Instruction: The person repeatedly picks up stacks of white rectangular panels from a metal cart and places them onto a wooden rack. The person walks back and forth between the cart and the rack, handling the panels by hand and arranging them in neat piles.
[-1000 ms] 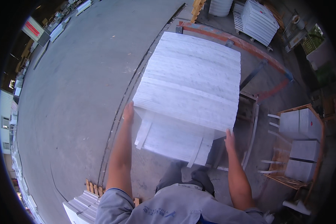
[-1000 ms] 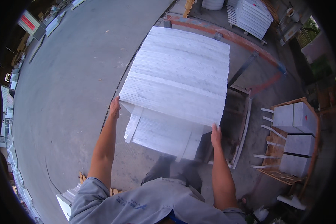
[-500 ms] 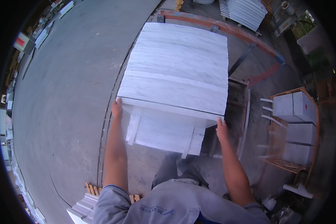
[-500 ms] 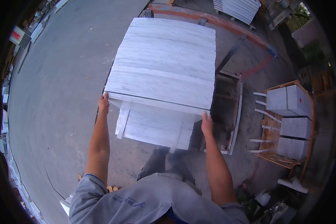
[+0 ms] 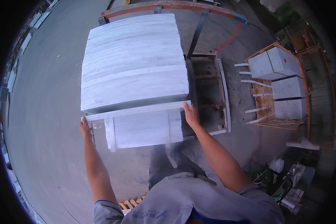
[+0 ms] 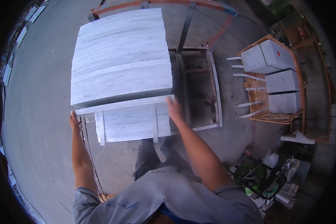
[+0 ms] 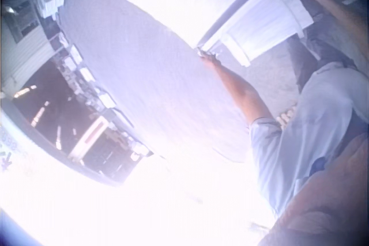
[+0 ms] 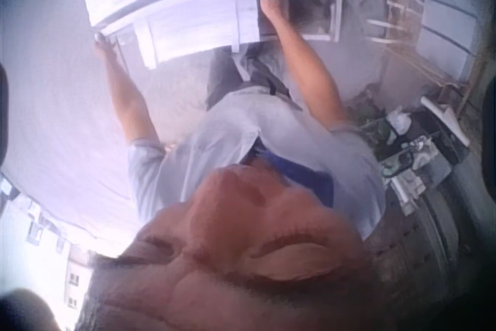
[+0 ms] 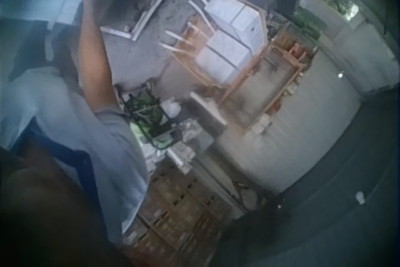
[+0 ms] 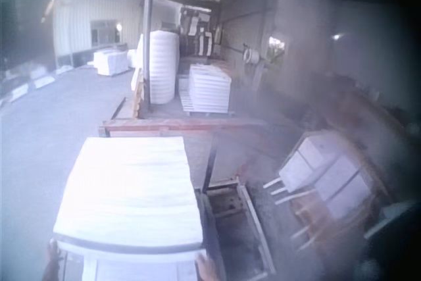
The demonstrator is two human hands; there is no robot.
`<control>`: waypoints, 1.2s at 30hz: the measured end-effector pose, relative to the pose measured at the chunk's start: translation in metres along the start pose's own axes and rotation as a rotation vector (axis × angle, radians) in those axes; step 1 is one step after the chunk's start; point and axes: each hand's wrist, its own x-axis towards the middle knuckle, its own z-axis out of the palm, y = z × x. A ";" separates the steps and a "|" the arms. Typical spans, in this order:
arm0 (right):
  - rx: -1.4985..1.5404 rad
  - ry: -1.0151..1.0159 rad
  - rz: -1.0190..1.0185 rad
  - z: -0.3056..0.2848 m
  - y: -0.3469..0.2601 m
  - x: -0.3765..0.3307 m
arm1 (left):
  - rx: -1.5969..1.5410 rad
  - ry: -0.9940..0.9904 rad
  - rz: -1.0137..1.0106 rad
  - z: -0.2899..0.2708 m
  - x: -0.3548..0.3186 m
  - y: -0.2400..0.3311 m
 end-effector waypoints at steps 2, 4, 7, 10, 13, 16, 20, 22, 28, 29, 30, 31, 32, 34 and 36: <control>0.006 0.014 -0.015 0.001 0.001 0.000 | 0.030 0.026 -0.050 0.000 0.001 -0.001; 0.010 0.013 0.006 0.003 -0.001 -0.001 | 0.025 0.008 -0.011 0.001 0.002 -0.002; 0.049 0.034 0.047 0.005 -0.006 0.001 | 0.088 0.057 0.038 0.004 0.003 -0.001; 0.109 0.067 0.077 0.009 -0.006 -0.001 | 0.060 0.067 0.030 0.005 0.000 -0.002; 0.115 0.109 0.064 0.012 -0.002 -0.004 | 0.094 0.070 0.030 0.004 -0.002 -0.003; 0.046 0.099 -0.105 0.011 0.001 -0.006 | 0.106 0.079 0.076 0.001 -0.001 -0.003; 0.160 0.066 -0.016 0.007 -0.007 -0.010 | 0.121 0.046 0.039 -0.010 0.000 -0.007; 0.345 0.041 0.132 0.001 -0.014 -0.012 | 0.098 0.014 0.023 -0.016 0.002 -0.011; 0.362 0.032 0.316 -0.007 -0.028 -0.016 | 0.263 -0.202 -0.049 -0.028 0.022 -0.002; 0.342 0.030 0.290 -0.008 -0.028 -0.014 | 0.321 -0.211 -0.138 -0.027 0.028 0.004; 0.321 -0.001 0.305 -0.009 -0.027 -0.013 | 0.388 -0.221 -0.225 -0.027 0.034 0.011; 0.339 -0.013 0.320 -0.010 -0.027 -0.012 | 0.412 -0.269 -0.261 -0.028 0.039 0.016; 0.355 -0.025 0.339 -0.010 -0.026 -0.010 | 0.438 -0.318 -0.293 -0.029 0.044 0.022; 0.438 -0.072 0.420 -0.012 -0.025 -0.007 | 0.525 -0.419 -0.351 -0.027 0.054 0.028; 0.568 -0.142 0.535 -0.014 -0.024 -0.002 | 0.652 -0.518 -0.404 -0.026 0.066 0.030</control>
